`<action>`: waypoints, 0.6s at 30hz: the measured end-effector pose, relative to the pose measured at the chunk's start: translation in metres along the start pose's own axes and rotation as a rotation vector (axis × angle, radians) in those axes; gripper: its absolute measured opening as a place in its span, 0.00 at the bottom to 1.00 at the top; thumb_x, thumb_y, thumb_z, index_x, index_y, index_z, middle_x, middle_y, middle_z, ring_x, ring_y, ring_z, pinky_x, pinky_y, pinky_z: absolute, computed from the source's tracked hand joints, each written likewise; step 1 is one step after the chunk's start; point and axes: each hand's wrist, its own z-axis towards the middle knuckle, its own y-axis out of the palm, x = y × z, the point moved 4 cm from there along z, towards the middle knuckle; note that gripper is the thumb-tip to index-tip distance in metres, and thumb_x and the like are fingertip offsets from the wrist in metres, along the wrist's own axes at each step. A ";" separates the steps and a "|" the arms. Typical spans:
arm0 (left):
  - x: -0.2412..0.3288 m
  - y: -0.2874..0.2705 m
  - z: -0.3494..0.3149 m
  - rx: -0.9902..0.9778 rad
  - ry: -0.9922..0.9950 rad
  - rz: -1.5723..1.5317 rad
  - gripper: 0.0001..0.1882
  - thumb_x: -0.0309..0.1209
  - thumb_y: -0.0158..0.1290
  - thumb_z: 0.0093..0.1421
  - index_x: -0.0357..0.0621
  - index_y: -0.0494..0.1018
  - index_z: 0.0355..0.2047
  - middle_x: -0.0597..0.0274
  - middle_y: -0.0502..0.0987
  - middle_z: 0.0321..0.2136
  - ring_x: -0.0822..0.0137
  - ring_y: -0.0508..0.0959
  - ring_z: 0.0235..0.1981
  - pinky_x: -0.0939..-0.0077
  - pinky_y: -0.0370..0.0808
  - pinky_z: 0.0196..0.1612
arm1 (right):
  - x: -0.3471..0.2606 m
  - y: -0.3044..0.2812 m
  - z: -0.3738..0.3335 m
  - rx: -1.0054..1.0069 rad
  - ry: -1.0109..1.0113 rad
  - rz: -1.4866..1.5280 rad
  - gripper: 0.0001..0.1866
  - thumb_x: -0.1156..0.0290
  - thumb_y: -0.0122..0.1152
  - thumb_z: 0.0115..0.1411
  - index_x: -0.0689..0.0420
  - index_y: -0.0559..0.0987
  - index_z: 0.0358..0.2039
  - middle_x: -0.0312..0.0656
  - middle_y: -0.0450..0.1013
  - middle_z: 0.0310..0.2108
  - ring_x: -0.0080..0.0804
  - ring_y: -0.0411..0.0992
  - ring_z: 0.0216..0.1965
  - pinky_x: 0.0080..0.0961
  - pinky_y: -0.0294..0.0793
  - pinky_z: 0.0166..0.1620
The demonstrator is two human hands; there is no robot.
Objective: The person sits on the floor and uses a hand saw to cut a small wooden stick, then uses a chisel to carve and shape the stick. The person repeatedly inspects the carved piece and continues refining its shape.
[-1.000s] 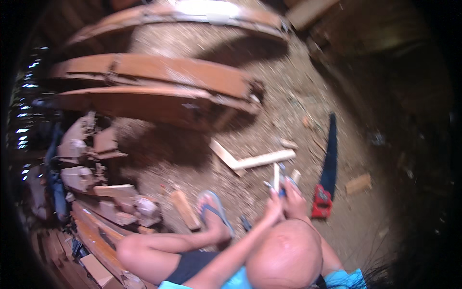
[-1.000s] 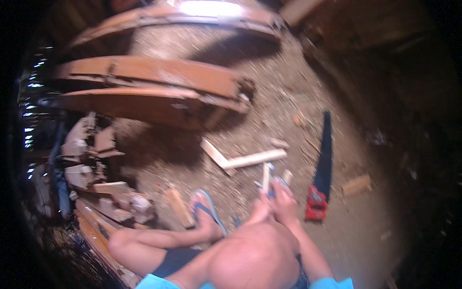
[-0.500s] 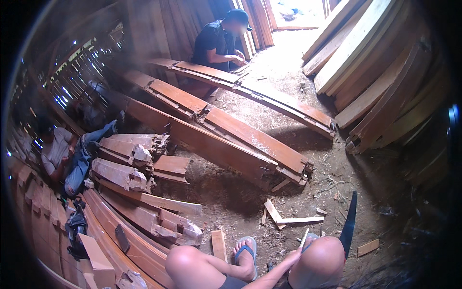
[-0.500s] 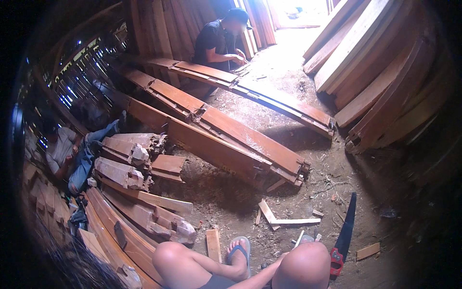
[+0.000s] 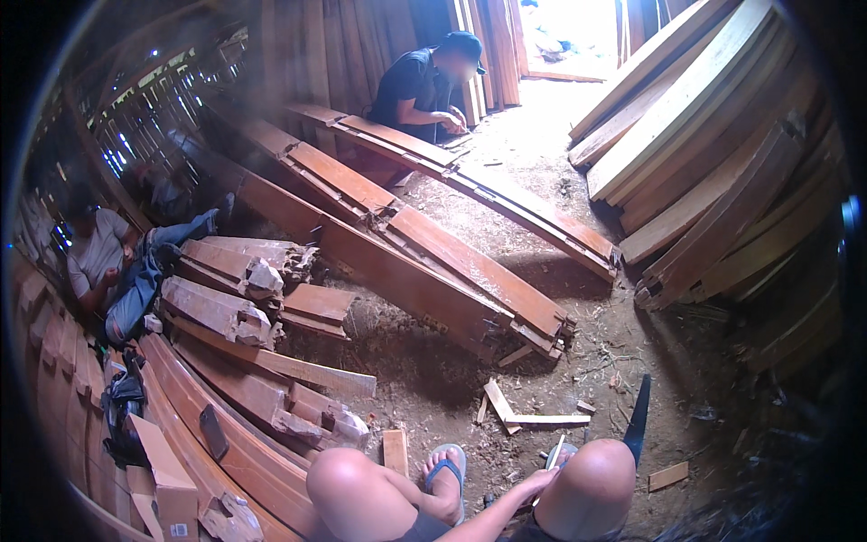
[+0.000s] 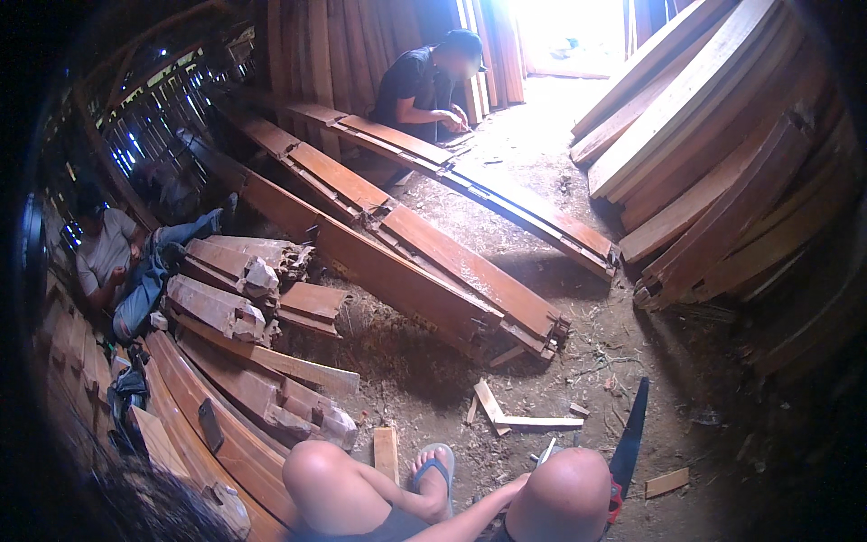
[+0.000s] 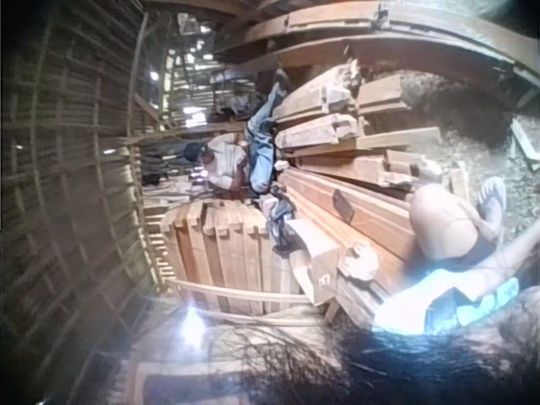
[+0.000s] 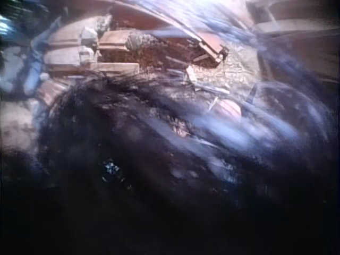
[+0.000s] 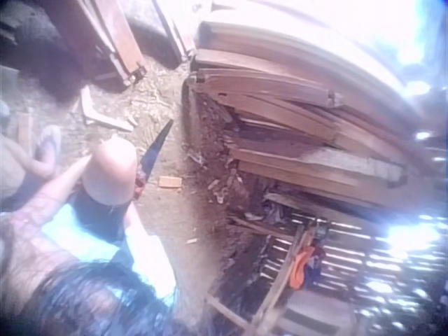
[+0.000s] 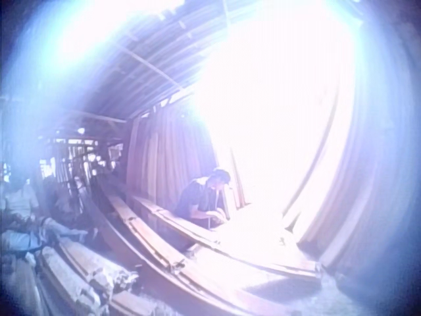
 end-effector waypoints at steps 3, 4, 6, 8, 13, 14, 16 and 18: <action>0.006 0.006 -0.004 -0.002 0.061 0.000 0.31 0.52 0.35 0.67 0.33 0.71 0.43 0.56 0.77 0.28 0.66 0.77 0.27 0.71 0.74 0.29 | 0.012 -0.007 0.000 0.015 0.035 0.014 0.29 0.64 0.60 0.54 0.57 0.67 0.56 0.43 0.75 0.34 0.36 0.72 0.36 0.32 0.75 0.31; 0.008 0.012 0.003 -0.021 -0.003 -0.063 0.30 0.52 0.34 0.67 0.35 0.71 0.40 0.59 0.76 0.25 0.68 0.76 0.24 0.71 0.73 0.26 | 0.018 -0.010 0.001 0.021 0.044 0.019 0.29 0.64 0.60 0.55 0.57 0.67 0.56 0.43 0.75 0.34 0.36 0.72 0.36 0.32 0.74 0.31; -0.005 -0.001 0.015 0.018 -0.078 -0.160 0.28 0.53 0.33 0.66 0.39 0.70 0.36 0.64 0.72 0.20 0.70 0.72 0.18 0.72 0.71 0.22 | 0.010 0.000 -0.001 -0.008 0.037 0.036 0.29 0.64 0.60 0.55 0.57 0.66 0.56 0.43 0.75 0.34 0.36 0.72 0.36 0.32 0.74 0.31; -0.028 -0.020 0.028 0.084 -0.097 -0.218 0.27 0.54 0.33 0.66 0.42 0.67 0.33 0.68 0.68 0.16 0.72 0.67 0.14 0.73 0.67 0.18 | 0.000 0.008 -0.003 -0.033 0.018 0.050 0.29 0.65 0.60 0.55 0.57 0.66 0.56 0.43 0.75 0.34 0.35 0.71 0.35 0.32 0.74 0.30; 0.005 0.003 -0.003 0.008 -0.219 -0.063 0.26 0.55 0.30 0.67 0.46 0.65 0.32 0.71 0.66 0.17 0.75 0.64 0.15 0.78 0.62 0.18 | 0.036 -0.011 -0.002 0.012 0.087 0.064 0.28 0.65 0.59 0.55 0.56 0.66 0.56 0.42 0.75 0.33 0.34 0.71 0.34 0.31 0.74 0.29; 0.009 -0.002 -0.010 0.023 -0.213 -0.069 0.26 0.55 0.30 0.67 0.46 0.65 0.33 0.72 0.66 0.17 0.75 0.64 0.14 0.78 0.62 0.18 | 0.032 -0.008 -0.004 0.001 0.085 0.075 0.28 0.65 0.59 0.55 0.56 0.66 0.56 0.42 0.75 0.33 0.34 0.71 0.33 0.31 0.73 0.29; 0.011 -0.007 -0.016 0.044 -0.199 -0.086 0.26 0.55 0.30 0.67 0.46 0.65 0.34 0.72 0.66 0.16 0.75 0.63 0.14 0.78 0.61 0.17 | 0.031 -0.003 -0.004 -0.012 0.078 0.083 0.28 0.66 0.59 0.55 0.56 0.66 0.57 0.42 0.75 0.32 0.34 0.71 0.33 0.31 0.73 0.29; 0.012 -0.010 -0.021 0.077 -0.190 -0.115 0.26 0.55 0.30 0.67 0.46 0.66 0.33 0.72 0.65 0.15 0.76 0.62 0.13 0.79 0.60 0.16 | 0.032 0.001 -0.006 -0.022 0.080 0.094 0.28 0.66 0.59 0.55 0.56 0.66 0.57 0.42 0.75 0.32 0.34 0.71 0.32 0.31 0.73 0.28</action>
